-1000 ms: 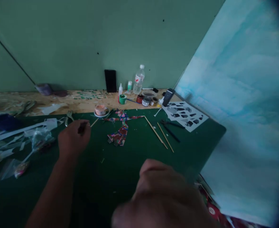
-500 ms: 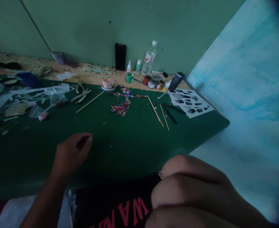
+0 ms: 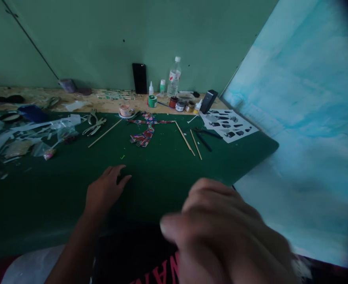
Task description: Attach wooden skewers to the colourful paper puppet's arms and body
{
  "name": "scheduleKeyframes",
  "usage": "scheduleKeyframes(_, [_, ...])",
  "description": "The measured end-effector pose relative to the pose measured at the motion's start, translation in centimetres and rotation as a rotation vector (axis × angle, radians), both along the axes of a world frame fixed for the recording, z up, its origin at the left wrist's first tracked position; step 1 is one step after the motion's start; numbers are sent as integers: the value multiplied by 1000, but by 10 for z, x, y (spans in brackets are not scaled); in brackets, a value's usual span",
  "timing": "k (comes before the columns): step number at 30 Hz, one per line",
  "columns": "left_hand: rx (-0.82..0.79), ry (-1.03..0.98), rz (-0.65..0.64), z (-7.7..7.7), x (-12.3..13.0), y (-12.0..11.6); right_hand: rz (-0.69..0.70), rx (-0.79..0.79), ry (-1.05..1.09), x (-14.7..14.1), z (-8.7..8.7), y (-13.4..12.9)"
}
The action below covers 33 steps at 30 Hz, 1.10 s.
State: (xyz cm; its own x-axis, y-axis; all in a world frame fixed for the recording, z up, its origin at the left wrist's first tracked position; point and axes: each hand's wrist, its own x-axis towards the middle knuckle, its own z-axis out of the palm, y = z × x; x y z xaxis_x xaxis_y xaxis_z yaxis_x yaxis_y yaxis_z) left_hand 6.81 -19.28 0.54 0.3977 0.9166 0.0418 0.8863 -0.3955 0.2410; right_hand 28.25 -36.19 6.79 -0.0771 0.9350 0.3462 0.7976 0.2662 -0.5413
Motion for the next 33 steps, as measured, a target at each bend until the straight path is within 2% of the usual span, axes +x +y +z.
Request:
scheduleKeyframes(2, [9,-22,80,5,5,8,-112,159,15,-19,28,26])
scheduleKeyframes(4, [9,-28,146,9,11,18,-140,199,14,-30,34,47])
scheduleKeyframes(6, [5,-4,176,11,17,30,-153,103,21,-32,16,62])
scheduleKeyframes(10, [-42,40,134,10,27,53,-146,-66,36,-20,-35,77])
scheduleKeyframes(12, [-81,36,105,10,29,61,-137,-99,47,-16,-46,82])
scheduleKeyframes(16, [-97,5,75,9,30,66,-123,-124,152,-11,-44,101])
scheduleKeyframes(20, [-87,-87,41,13,32,56,-118,-110,416,-15,-44,133])
scheduleKeyframes(26, [-133,-437,-118,20,38,43,-41,-217,766,-26,-55,176])
scheduleKeyframes(30, [-202,-554,-53,13,39,50,-25,-255,815,-26,-61,190])
scheduleKeyframes(33, [-236,-629,-9,9,40,64,-11,-246,790,-22,-66,203])
